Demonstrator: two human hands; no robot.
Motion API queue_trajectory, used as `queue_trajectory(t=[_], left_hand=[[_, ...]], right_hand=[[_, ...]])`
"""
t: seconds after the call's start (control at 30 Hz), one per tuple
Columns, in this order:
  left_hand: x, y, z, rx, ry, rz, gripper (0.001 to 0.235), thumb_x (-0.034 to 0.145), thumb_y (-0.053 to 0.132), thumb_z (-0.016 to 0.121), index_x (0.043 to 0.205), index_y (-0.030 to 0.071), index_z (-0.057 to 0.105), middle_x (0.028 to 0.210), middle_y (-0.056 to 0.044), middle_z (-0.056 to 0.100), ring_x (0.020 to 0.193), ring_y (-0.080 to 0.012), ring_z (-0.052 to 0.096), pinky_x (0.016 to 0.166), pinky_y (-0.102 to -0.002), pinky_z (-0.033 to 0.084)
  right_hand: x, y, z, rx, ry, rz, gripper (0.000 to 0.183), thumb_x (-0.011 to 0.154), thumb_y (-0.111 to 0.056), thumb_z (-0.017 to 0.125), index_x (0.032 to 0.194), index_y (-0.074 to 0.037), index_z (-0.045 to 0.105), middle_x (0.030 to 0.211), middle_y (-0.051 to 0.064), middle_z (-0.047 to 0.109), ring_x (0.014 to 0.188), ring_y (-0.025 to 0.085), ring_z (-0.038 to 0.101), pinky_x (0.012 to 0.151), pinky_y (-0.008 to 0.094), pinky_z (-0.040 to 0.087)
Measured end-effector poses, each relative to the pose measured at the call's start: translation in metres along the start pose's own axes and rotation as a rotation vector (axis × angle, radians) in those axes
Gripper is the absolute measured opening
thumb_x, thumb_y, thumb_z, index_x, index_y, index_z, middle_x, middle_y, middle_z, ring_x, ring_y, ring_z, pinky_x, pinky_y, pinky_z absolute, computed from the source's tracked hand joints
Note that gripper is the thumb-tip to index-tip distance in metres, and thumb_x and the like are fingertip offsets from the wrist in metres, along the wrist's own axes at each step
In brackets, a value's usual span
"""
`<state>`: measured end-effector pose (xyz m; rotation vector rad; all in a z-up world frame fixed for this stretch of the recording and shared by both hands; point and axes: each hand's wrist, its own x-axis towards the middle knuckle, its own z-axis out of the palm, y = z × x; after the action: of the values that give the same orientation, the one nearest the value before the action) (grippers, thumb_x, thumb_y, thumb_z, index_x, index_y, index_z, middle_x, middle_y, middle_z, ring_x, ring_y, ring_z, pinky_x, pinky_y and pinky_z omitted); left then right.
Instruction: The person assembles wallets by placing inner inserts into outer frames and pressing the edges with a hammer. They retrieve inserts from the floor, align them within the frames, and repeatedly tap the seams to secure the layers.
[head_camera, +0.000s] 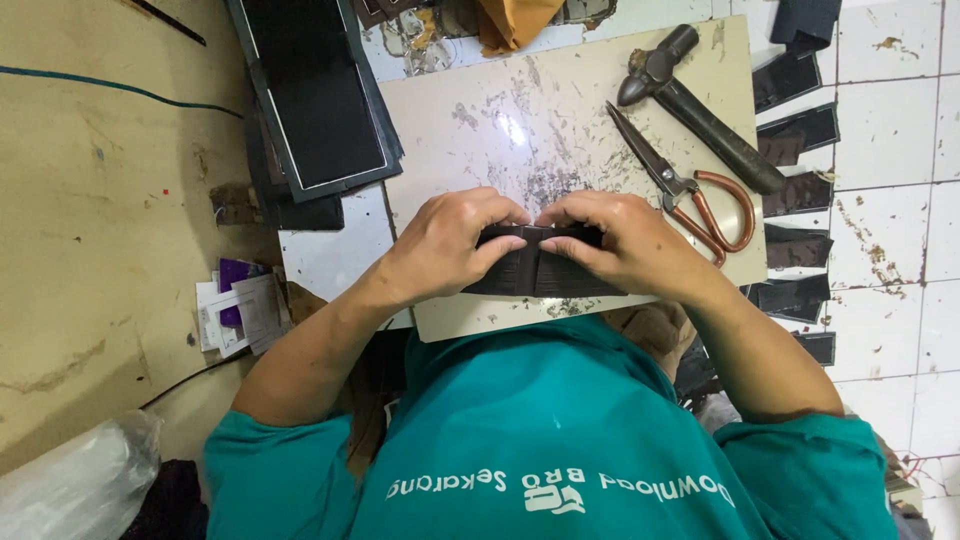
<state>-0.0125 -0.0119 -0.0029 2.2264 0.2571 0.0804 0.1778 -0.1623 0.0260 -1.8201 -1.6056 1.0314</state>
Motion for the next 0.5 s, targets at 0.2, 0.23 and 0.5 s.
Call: queue_trajectory(t=[0.2, 0.23, 0.5], left_hand=[[0.0015, -0.0017, 0.0020, -0.038, -0.019, -0.064, 0.020, 0.093, 0.017, 0.071, 0.109, 0.006, 0.073, 0.090, -0.012, 0.071, 0.089, -0.0330, 0.073, 0.078, -0.044, 0.057], [0.0011, -0.0025, 0.0020, -0.039, -0.020, -0.064, 0.020, 0.093, 0.017, 0.071, 0.109, 0.006, 0.073, 0.090, -0.012, 0.071, 0.089, -0.0330, 0.073, 0.078, -0.044, 0.057], [0.0013, -0.0038, 0.0024, -0.032, -0.043, -0.108, 0.019, 0.092, 0.019, 0.071, 0.109, 0.009, 0.074, 0.091, -0.011, 0.071, 0.091, -0.0329, 0.072, 0.078, -0.045, 0.057]], right_hand=[[0.0003, -0.0031, 0.0000, 0.037, -0.006, 0.032, 0.018, 0.092, -0.010, 0.073, 0.108, -0.002, 0.075, 0.090, 0.017, 0.076, 0.091, 0.035, 0.074, 0.082, 0.047, 0.059], [0.0004, -0.0022, 0.0003, 0.038, -0.006, 0.032, 0.018, 0.092, -0.010, 0.073, 0.108, -0.002, 0.075, 0.090, 0.017, 0.076, 0.091, 0.035, 0.074, 0.082, 0.047, 0.059], [0.0032, 0.0009, 0.0040, 0.044, 0.026, 0.007, 0.017, 0.092, -0.012, 0.073, 0.105, -0.001, 0.073, 0.087, 0.018, 0.074, 0.087, 0.037, 0.073, 0.075, 0.049, 0.058]])
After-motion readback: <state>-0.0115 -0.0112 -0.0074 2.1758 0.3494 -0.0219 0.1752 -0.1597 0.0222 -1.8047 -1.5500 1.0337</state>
